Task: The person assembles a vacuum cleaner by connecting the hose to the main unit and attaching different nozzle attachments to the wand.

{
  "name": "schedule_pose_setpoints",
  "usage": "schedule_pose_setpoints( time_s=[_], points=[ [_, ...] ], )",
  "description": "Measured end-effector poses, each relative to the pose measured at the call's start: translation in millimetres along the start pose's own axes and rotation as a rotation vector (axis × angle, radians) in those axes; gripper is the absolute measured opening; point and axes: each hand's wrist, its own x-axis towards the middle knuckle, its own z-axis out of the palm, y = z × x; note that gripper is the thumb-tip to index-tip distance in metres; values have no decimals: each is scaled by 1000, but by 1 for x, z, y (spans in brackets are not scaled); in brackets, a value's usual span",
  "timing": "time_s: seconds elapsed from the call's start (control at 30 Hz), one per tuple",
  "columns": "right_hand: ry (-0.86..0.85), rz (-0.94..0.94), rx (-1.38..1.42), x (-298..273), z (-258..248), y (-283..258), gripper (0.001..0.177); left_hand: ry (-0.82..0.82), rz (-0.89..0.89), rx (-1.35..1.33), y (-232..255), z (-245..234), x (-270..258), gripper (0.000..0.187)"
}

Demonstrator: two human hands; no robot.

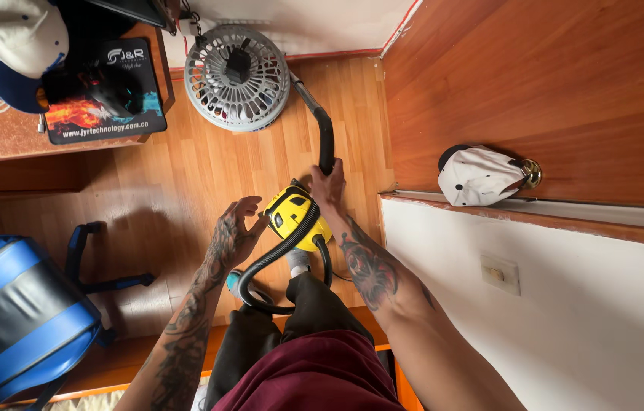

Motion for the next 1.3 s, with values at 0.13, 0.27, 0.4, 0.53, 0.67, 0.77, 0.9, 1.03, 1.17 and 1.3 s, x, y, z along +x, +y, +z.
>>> schedule_pose_setpoints(
  time_s=[0.13, 0.27, 0.4, 0.53, 0.67, 0.77, 0.9, 1.03, 1.17, 1.3],
  points=[
    [25, 11, -48, 9, -26, -1, 29, 9, 61, -4, 13, -8, 11, 44],
    [45, -21, -89, 27, -57, -1, 27, 3, 83, -28, 26, -8, 22, 44],
    [93, -95, -182, 38, -80, -2, 27, -34, 68, -28, 29, -6, 24, 43],
    [140, -26, -127, 57, -105, -7, 26, -41, 72, -19, 22, 0, 24, 43],
    [143, -113, -78, 85, -136, -9, 27, -41, 54, -22, 15, 6, 25, 43],
    [145, -73, -109, 90, -139, -5, 29, -55, 41, -37, 13, 9, 23, 43],
    [252, -121, -463, 77, -130, -5, 34, -68, 60, -50, 21, 10, 24, 40],
    [222, -45, -482, 71, -126, -9, 34, -57, 74, -31, 23, 9, 27, 40],
    [219, -62, -514, 79, -129, -11, 35, -39, 74, -52, 19, 9, 27, 41],
    [212, -43, -567, 84, -123, -12, 36, -57, 61, -8, 12, 11, 17, 42]
  ],
)
